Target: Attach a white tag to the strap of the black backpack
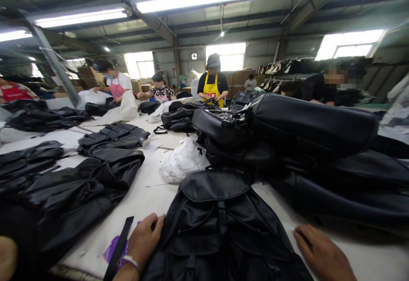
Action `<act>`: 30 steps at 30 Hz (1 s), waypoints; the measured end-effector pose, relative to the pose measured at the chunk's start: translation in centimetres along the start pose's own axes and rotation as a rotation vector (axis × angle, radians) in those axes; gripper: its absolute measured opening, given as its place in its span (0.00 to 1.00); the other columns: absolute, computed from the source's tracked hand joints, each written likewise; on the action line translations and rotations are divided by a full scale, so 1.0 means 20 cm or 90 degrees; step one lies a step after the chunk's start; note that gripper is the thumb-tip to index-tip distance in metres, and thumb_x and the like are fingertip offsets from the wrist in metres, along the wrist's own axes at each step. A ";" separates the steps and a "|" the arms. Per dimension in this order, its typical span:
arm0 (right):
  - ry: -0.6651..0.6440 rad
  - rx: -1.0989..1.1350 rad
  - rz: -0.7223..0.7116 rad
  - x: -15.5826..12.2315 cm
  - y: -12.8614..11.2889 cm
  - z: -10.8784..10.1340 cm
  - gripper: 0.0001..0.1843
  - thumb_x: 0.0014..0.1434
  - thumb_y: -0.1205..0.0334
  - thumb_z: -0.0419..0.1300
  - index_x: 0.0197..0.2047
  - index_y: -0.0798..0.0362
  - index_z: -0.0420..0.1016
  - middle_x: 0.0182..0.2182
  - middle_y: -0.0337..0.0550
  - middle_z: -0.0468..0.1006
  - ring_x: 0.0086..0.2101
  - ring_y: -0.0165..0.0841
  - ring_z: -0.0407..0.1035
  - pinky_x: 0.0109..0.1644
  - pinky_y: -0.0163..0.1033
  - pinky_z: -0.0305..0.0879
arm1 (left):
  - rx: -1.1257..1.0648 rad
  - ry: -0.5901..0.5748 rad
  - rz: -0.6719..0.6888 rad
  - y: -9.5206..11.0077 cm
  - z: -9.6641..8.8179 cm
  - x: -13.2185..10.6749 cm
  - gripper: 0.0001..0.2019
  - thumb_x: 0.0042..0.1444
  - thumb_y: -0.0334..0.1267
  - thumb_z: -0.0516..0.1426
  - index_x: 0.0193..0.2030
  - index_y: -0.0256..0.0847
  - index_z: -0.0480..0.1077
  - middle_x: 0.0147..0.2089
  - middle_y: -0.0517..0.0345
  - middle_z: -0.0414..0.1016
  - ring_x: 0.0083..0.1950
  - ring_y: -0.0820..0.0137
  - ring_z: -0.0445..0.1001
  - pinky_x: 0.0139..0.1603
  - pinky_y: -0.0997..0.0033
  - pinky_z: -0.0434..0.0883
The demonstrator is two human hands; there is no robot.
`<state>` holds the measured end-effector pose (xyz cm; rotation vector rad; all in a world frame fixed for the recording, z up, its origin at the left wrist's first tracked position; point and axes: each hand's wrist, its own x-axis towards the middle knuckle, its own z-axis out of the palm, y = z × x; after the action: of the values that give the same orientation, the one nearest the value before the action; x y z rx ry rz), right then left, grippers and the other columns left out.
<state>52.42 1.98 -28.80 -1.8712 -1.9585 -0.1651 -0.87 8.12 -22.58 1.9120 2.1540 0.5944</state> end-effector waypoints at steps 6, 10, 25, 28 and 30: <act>0.004 -0.005 -0.003 0.01 -0.03 -0.03 0.14 0.62 0.52 0.52 0.35 0.49 0.76 0.35 0.44 0.79 0.36 0.38 0.74 0.43 0.41 0.69 | 0.008 -0.009 -0.011 0.01 0.00 0.01 0.20 0.62 0.52 0.47 0.23 0.44 0.61 0.24 0.61 0.68 0.29 0.67 0.70 0.32 0.70 0.60; -0.004 -0.010 -0.002 0.01 -0.03 -0.02 0.15 0.63 0.52 0.52 0.36 0.49 0.76 0.35 0.43 0.79 0.37 0.38 0.74 0.44 0.42 0.69 | 0.011 -0.008 -0.011 0.02 -0.01 0.01 0.20 0.61 0.52 0.47 0.23 0.44 0.61 0.23 0.60 0.68 0.28 0.67 0.69 0.32 0.70 0.60; 0.003 -0.015 0.010 0.01 -0.04 -0.03 0.14 0.63 0.51 0.52 0.36 0.48 0.75 0.35 0.43 0.79 0.37 0.38 0.74 0.42 0.41 0.69 | 0.009 -0.014 -0.026 0.02 -0.01 0.00 0.20 0.61 0.53 0.47 0.23 0.44 0.62 0.23 0.61 0.68 0.28 0.67 0.70 0.32 0.70 0.61; -0.010 -0.012 0.009 0.00 -0.03 -0.02 0.14 0.64 0.52 0.51 0.37 0.48 0.75 0.35 0.43 0.79 0.38 0.38 0.73 0.43 0.42 0.68 | 0.013 -0.014 -0.023 0.02 -0.01 0.01 0.20 0.61 0.53 0.47 0.23 0.44 0.62 0.23 0.60 0.68 0.29 0.67 0.70 0.33 0.70 0.61; -0.014 -0.013 0.010 0.00 -0.03 -0.02 0.14 0.64 0.52 0.51 0.37 0.48 0.74 0.36 0.43 0.78 0.38 0.38 0.73 0.44 0.43 0.68 | 0.013 -0.012 -0.021 0.02 -0.01 0.00 0.20 0.61 0.53 0.47 0.23 0.44 0.62 0.23 0.60 0.69 0.29 0.67 0.71 0.32 0.70 0.61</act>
<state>52.00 1.79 -28.34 -1.9094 -1.9624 -0.1613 -0.63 8.21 -22.21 1.8817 2.1833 0.5471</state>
